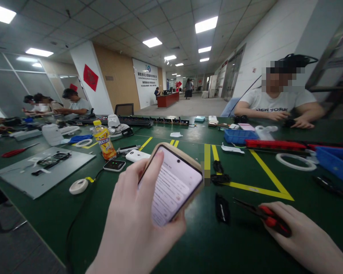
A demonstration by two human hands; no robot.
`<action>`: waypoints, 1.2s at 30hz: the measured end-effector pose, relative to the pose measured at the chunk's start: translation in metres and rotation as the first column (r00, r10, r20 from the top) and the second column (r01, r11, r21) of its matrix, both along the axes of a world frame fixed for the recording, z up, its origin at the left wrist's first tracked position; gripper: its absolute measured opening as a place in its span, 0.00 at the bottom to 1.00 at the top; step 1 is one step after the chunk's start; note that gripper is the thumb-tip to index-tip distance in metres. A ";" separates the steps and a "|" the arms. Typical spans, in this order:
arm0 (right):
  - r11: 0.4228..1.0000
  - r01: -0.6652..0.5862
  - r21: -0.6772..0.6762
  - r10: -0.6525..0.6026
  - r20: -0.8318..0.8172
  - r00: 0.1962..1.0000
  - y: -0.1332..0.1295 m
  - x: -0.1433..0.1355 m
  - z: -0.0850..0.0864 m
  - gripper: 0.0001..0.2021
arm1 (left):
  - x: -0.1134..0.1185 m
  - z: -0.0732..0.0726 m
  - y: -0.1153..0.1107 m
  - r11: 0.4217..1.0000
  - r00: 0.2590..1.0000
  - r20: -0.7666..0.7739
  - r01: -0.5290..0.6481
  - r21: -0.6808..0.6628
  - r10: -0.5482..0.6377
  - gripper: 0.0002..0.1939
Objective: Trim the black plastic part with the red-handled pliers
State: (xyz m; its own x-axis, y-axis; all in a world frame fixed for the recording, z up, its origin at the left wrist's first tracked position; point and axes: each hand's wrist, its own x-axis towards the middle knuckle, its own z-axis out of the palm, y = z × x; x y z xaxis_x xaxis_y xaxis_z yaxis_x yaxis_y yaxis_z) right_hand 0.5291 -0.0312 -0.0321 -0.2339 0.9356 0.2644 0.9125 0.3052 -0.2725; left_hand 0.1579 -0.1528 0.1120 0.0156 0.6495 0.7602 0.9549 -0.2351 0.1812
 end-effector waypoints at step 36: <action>0.992 -0.099 0.072 0.101 -0.021 0.995 -0.008 -0.022 0.028 0.16 | -0.013 -0.080 0.125 0.698 0.937 -0.075 0.200 -0.688 -0.342 0.47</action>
State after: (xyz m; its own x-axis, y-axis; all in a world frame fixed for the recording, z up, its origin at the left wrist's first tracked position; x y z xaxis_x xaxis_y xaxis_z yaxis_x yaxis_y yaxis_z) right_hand 0.5071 -0.0388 -0.0040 -0.3182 0.8865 0.3359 0.8696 0.4140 -0.2691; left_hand 0.1450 -0.0278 0.0320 0.3628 0.9264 0.1010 0.8997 -0.3765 0.2209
